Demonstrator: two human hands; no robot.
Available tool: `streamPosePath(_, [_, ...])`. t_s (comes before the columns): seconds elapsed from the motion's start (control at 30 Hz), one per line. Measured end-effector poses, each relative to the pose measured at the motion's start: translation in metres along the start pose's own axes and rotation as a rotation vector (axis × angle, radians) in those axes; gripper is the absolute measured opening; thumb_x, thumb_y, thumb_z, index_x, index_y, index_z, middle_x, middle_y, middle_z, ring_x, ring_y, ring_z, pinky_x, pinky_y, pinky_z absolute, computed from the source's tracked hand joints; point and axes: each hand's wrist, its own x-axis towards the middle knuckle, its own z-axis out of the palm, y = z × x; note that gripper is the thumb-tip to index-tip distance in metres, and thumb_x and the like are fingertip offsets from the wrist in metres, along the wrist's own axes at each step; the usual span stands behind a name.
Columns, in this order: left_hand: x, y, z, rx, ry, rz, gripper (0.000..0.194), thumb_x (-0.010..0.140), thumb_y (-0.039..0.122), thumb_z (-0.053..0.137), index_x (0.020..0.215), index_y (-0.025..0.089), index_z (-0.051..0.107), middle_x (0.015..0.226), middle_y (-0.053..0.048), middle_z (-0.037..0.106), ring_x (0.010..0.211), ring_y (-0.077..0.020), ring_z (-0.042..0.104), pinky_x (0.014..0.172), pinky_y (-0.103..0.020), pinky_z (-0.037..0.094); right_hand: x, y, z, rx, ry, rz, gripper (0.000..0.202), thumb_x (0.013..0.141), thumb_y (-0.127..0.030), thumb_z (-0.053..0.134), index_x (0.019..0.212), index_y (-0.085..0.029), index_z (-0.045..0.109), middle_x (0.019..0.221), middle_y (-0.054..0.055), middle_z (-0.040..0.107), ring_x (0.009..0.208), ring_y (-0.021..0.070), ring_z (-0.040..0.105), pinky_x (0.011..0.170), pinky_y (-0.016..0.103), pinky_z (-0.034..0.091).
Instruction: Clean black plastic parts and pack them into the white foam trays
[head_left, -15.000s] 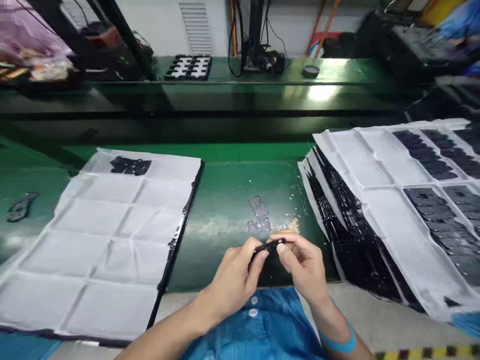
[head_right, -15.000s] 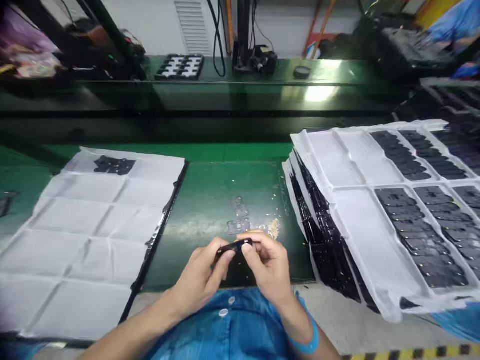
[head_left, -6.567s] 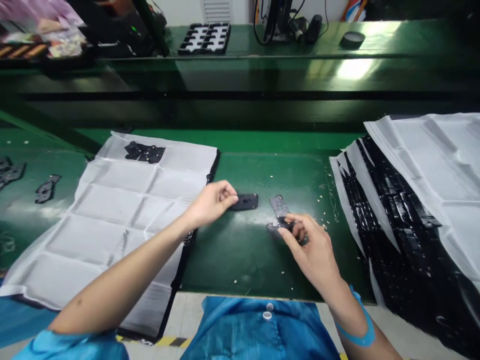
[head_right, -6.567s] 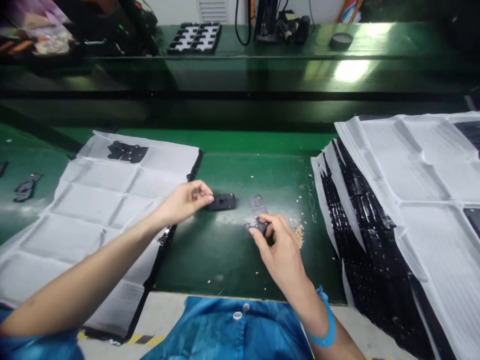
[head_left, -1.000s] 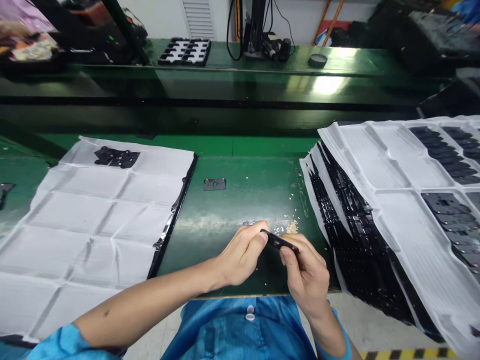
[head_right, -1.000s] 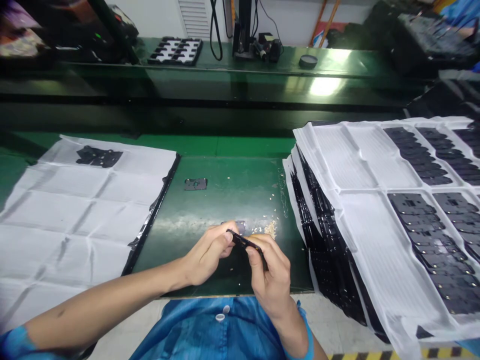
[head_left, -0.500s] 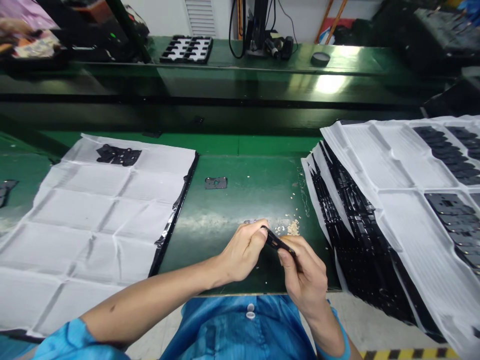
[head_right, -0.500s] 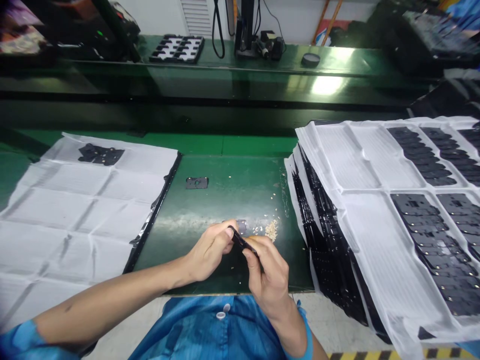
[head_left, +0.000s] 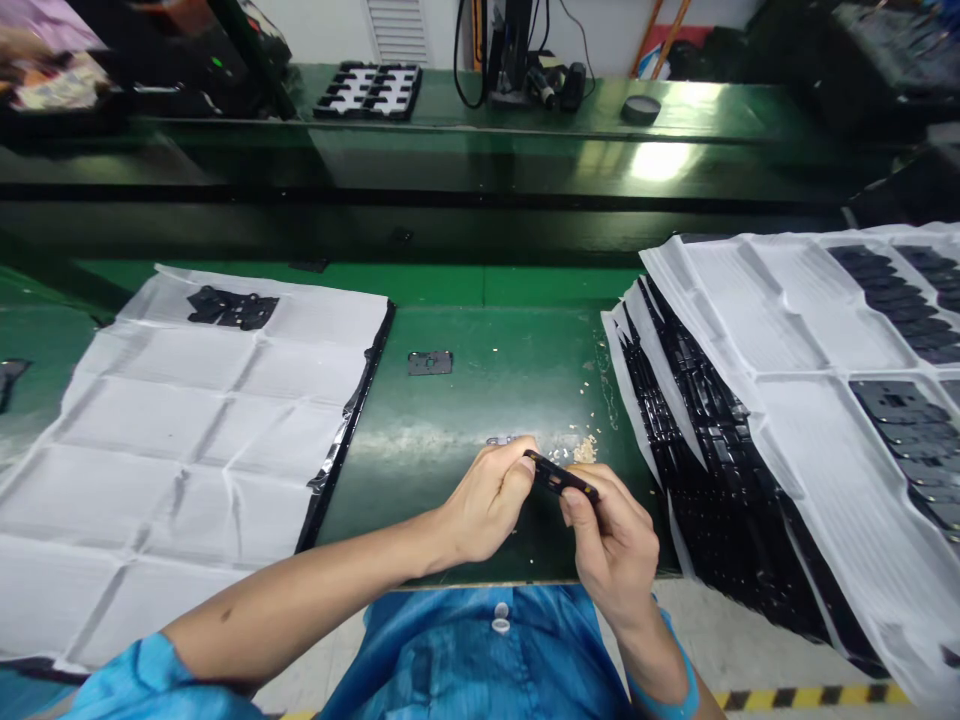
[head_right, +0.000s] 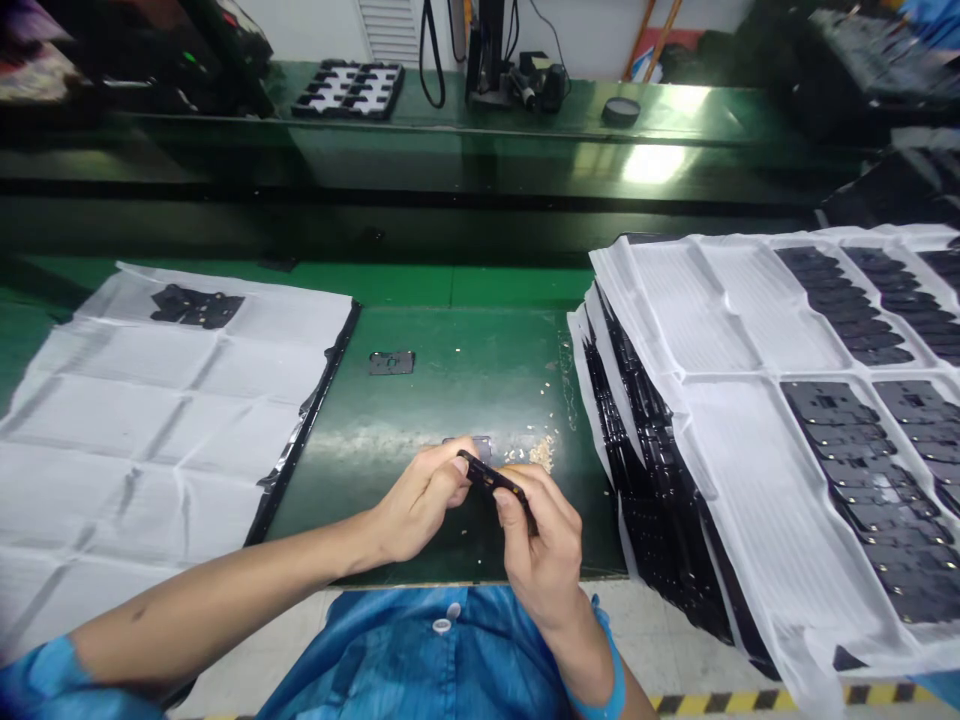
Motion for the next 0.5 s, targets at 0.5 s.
streamPosePath(0.5, [-0.008,0.0,-0.005,0.844,-0.222,0.229,0.023,0.105,0.022,0.054,0.122,0.019,0.069,0.127,-0.014,0.068,0.112,-0.031,0.063,0.1,-0.051,0.05,0.025,0.001,-0.026,0.146,-0.047,0.317,0.019,0.109,-0.032,0.054,0.115,-0.019,0.066,0.079,0.0,0.063,0.071,0.0142,0.062,0.069,0.026,0.053])
